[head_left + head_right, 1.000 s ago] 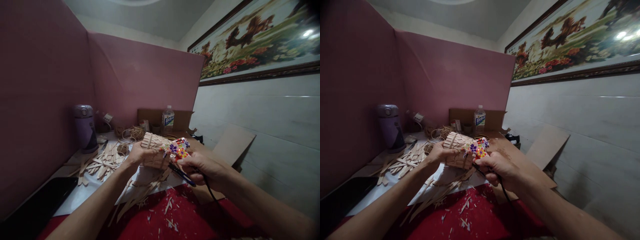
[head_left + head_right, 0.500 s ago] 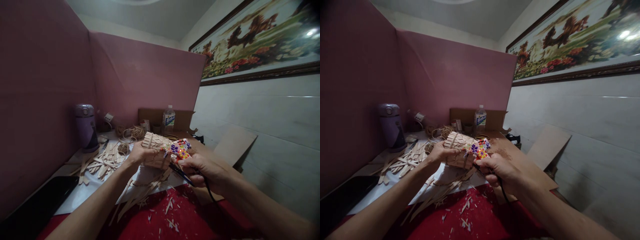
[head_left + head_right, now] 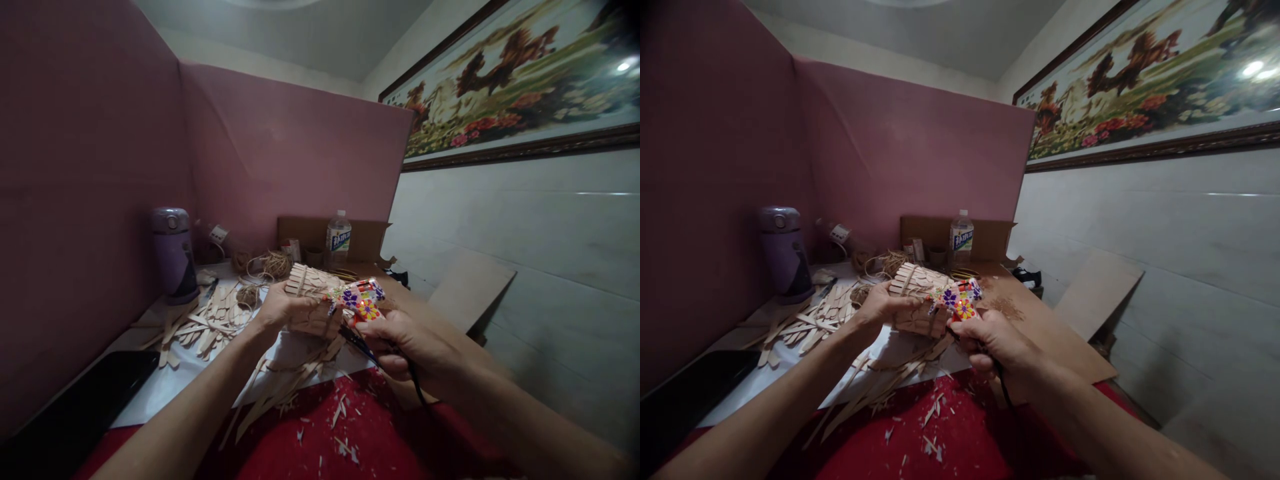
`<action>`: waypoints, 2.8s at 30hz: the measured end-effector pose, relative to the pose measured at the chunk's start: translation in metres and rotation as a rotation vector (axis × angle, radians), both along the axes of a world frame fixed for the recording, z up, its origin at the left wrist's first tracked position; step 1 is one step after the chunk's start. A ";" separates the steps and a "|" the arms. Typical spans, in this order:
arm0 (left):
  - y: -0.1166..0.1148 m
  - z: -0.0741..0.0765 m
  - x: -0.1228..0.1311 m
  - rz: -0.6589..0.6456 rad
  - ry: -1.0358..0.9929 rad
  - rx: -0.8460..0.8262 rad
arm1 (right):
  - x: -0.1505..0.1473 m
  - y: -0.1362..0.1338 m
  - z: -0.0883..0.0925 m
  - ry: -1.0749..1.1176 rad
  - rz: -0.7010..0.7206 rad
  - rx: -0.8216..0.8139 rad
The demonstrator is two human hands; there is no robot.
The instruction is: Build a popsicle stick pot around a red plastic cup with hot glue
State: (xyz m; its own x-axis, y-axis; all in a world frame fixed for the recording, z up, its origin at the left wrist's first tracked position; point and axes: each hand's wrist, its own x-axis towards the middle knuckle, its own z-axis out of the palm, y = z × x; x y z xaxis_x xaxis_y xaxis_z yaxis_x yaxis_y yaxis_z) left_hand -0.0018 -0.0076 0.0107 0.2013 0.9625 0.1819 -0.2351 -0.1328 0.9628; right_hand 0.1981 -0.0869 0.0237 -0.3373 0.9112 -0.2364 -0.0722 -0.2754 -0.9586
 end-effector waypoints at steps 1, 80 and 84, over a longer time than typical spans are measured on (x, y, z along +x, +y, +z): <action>0.000 0.000 0.000 -0.003 -0.001 0.001 | -0.002 -0.001 0.000 0.007 -0.011 -0.008; 0.003 -0.005 -0.002 -0.029 0.012 0.025 | 0.002 -0.004 0.004 0.010 -0.276 0.314; 0.005 -0.007 -0.002 0.008 0.024 0.018 | 0.032 0.014 0.002 -0.108 -0.504 0.488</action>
State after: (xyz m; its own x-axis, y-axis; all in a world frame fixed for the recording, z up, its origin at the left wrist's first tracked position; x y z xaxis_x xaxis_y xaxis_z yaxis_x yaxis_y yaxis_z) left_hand -0.0038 -0.0023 0.0038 0.1982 0.9608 0.1941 -0.2107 -0.1517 0.9657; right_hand 0.2296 -0.0728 0.0258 0.1559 0.9606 0.2301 0.0241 0.2292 -0.9731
